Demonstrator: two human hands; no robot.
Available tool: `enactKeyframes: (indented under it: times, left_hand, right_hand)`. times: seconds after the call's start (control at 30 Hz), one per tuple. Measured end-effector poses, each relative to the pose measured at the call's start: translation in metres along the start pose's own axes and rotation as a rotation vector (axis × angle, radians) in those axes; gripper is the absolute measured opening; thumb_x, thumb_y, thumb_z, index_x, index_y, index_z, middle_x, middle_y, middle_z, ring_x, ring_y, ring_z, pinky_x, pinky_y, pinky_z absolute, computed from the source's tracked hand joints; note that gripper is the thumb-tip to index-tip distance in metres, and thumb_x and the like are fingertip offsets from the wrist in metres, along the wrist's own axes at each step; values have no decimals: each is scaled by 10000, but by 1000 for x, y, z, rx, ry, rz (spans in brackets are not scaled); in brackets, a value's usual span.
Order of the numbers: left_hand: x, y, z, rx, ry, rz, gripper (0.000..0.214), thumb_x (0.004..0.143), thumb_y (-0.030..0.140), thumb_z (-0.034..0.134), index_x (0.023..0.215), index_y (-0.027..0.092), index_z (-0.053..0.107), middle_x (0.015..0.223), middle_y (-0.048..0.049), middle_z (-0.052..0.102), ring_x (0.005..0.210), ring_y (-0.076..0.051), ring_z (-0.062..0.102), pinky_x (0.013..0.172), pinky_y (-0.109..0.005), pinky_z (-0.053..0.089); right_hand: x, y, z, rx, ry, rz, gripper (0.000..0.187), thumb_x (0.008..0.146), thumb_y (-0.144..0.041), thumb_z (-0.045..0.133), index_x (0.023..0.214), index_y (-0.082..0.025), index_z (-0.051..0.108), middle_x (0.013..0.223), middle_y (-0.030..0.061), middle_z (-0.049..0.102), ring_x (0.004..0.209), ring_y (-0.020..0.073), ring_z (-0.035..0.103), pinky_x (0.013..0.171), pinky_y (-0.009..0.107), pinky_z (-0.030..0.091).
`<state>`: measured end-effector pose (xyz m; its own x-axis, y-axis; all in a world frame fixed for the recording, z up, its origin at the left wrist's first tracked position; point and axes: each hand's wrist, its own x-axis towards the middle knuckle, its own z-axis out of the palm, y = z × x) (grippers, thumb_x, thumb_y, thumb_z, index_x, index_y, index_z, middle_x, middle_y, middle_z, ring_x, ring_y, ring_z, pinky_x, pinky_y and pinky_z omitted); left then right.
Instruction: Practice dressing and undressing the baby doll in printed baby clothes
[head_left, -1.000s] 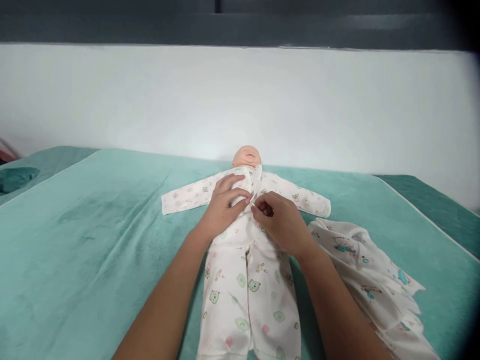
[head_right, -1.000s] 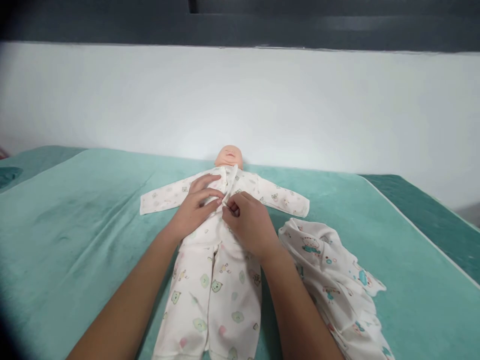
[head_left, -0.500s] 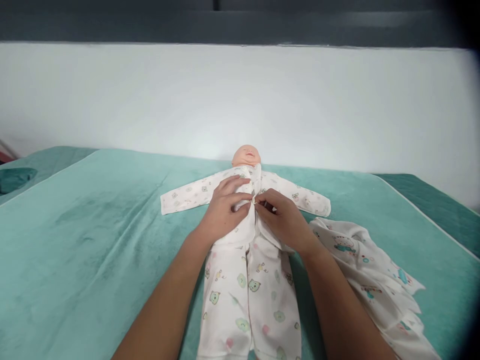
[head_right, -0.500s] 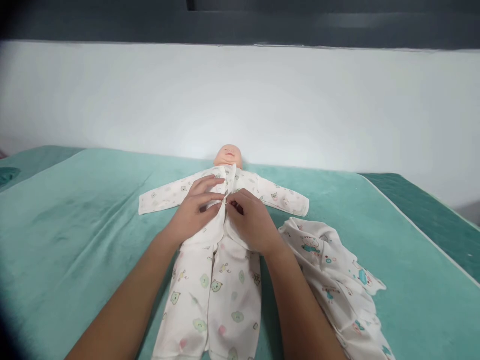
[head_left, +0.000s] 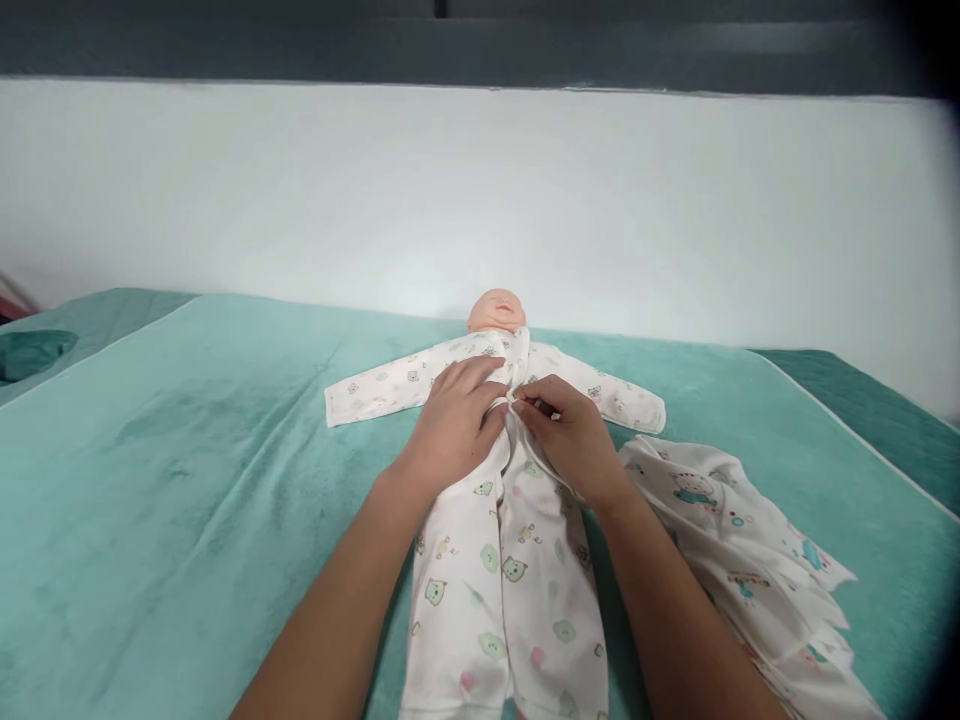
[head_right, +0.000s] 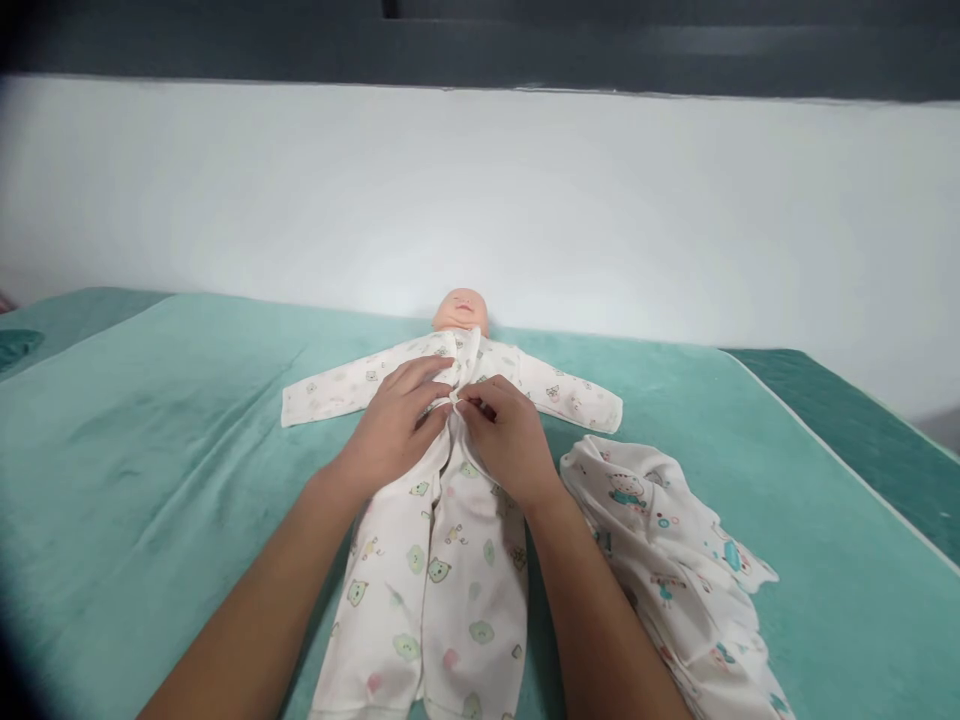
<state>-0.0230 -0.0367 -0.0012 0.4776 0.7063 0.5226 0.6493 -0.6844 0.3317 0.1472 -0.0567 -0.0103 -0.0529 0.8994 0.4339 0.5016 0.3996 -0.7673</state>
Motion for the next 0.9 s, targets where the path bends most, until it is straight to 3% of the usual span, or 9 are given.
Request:
enactKeyframes:
  times: [0.27, 0.4, 0.57, 0.77, 0.9]
  left_hand:
    - [1, 13, -5, 248, -44, 11, 237, 887, 163, 424, 1019, 181, 620, 1360, -90, 533, 1288, -261, 440, 1096, -471, 332]
    - [1, 13, -4, 251, -41, -10, 246, 877, 154, 427, 1033, 195, 613, 1366, -82, 532, 1286, -261, 445, 1066, -455, 363]
    - [1, 12, -8, 228, -63, -6, 222, 880, 162, 425, 971, 200, 623, 1366, -67, 533, 1300, -254, 432, 1059, -449, 376]
    - [0, 13, -5, 225, -47, 1, 228, 892, 174, 420, 943, 210, 640, 1375, -59, 530, 1320, -258, 413, 1080, -464, 355]
    - [-1, 8, 1, 105, 9, -38, 243, 884, 138, 410, 939, 220, 632, 1363, -38, 541, 1318, -221, 421, 1064, -426, 378]
  right_hand:
    - [-3, -2, 7, -22, 77, -90, 143, 889, -206, 524, 831, -205, 655, 837, 17, 590, 689, 136, 514, 668, 267, 427]
    - [-7, -3, 10, -91, 138, -151, 173, 917, -217, 487, 886, -215, 657, 895, 41, 591, 746, 153, 551, 693, 280, 450]
    - [-10, -2, 11, -216, 127, -220, 211, 938, -221, 450, 957, -227, 660, 942, 63, 588, 819, 173, 584, 721, 296, 460]
    - [-8, -6, 8, -221, 70, -215, 219, 944, -207, 431, 970, -226, 648, 936, 62, 590, 807, 169, 575, 699, 290, 448]
    - [-5, -8, 12, -198, 140, -108, 165, 929, -225, 466, 891, -210, 625, 893, 37, 591, 723, 145, 549, 683, 279, 431]
